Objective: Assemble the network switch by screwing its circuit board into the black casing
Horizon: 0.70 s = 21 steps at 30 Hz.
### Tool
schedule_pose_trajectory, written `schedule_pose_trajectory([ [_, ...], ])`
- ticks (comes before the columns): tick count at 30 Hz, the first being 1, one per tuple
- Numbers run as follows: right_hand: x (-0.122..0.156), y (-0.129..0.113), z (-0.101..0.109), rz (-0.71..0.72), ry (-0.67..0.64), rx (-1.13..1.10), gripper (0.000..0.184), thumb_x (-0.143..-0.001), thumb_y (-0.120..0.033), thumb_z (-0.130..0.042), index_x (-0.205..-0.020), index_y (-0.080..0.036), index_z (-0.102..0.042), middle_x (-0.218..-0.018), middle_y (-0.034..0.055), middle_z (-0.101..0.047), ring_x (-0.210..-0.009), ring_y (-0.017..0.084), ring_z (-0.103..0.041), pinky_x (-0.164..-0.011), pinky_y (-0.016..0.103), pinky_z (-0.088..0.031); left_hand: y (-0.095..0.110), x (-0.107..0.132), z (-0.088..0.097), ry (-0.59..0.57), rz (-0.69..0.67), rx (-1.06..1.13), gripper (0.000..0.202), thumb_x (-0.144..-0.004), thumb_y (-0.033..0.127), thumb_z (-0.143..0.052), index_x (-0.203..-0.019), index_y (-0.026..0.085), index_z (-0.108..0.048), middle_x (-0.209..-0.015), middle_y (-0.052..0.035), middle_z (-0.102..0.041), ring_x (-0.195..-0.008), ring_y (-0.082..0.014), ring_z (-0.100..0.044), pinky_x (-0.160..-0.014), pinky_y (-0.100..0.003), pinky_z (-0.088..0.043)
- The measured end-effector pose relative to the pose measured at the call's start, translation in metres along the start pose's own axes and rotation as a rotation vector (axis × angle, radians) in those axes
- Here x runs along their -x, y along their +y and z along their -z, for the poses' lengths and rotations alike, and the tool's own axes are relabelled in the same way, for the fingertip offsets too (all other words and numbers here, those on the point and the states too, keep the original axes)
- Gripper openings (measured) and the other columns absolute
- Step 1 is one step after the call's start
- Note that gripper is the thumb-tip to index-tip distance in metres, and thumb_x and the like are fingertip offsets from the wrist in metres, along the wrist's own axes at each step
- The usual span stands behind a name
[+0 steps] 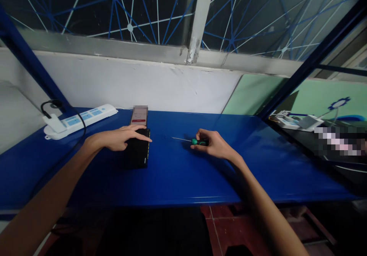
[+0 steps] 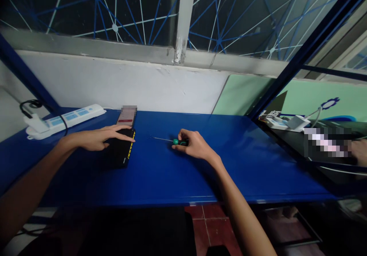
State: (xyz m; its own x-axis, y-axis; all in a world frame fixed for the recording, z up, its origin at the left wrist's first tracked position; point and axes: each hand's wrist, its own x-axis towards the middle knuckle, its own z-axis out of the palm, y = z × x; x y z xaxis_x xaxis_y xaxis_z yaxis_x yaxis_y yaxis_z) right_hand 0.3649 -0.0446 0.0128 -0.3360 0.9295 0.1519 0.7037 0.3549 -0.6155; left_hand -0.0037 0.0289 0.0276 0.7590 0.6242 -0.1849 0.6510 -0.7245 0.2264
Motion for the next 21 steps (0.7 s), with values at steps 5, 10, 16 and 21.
schedule_pose_trajectory([
  [5,-0.001,0.002,-0.001,0.0,0.007,0.013,0.033,-0.077,-0.045,-0.07,-0.078,-0.021,-0.047,-0.065,-0.005,-0.046,-0.057,0.01,-0.036,-0.054,0.026,-0.026,0.011,0.001,0.009,-0.111,0.076,0.021,0.084,-0.067,0.015,-0.067,-0.142,0.044,-0.041,-0.162,-0.0029,-0.012,-0.146,-0.0425,-0.012,-0.107,-0.065,-0.027],
  [10,0.0,0.003,-0.002,-0.001,-0.011,0.007,0.033,-0.078,-0.045,-0.07,-0.078,-0.021,-0.047,-0.065,-0.005,-0.046,-0.056,0.009,-0.035,-0.053,0.027,-0.025,0.012,0.0,0.009,-0.057,0.102,0.044,0.081,-0.054,0.041,-0.082,-0.129,0.034,-0.055,-0.159,-0.0088,-0.019,-0.144,-0.0475,-0.01,-0.107,-0.067,-0.023],
  [16,0.0,0.002,-0.006,0.009,-0.136,-0.01,0.032,-0.079,-0.048,-0.068,-0.08,-0.02,-0.053,-0.064,-0.0041,-0.052,-0.054,0.009,-0.037,-0.051,0.026,-0.024,0.009,-0.003,0.003,0.025,0.123,0.036,0.078,-0.047,0.064,-0.08,-0.112,0.026,-0.063,-0.141,-0.0129,-0.043,-0.131,-0.0451,-0.033,-0.097,-0.054,-0.038],
  [21,-0.001,-0.007,-0.015,0.034,-0.172,0.002,0.036,-0.088,-0.054,-0.056,-0.082,-0.018,-0.059,-0.061,-0.0028,-0.055,-0.05,0.009,-0.039,-0.049,0.026,-0.024,0.011,-0.009,-0.002,0.099,0.07,0.088,0.078,-0.049,0.067,-0.078,-0.114,0.028,-0.064,-0.129,-0.0107,-0.051,-0.12,-0.039,-0.043,-0.093,-0.046,-0.039],
])
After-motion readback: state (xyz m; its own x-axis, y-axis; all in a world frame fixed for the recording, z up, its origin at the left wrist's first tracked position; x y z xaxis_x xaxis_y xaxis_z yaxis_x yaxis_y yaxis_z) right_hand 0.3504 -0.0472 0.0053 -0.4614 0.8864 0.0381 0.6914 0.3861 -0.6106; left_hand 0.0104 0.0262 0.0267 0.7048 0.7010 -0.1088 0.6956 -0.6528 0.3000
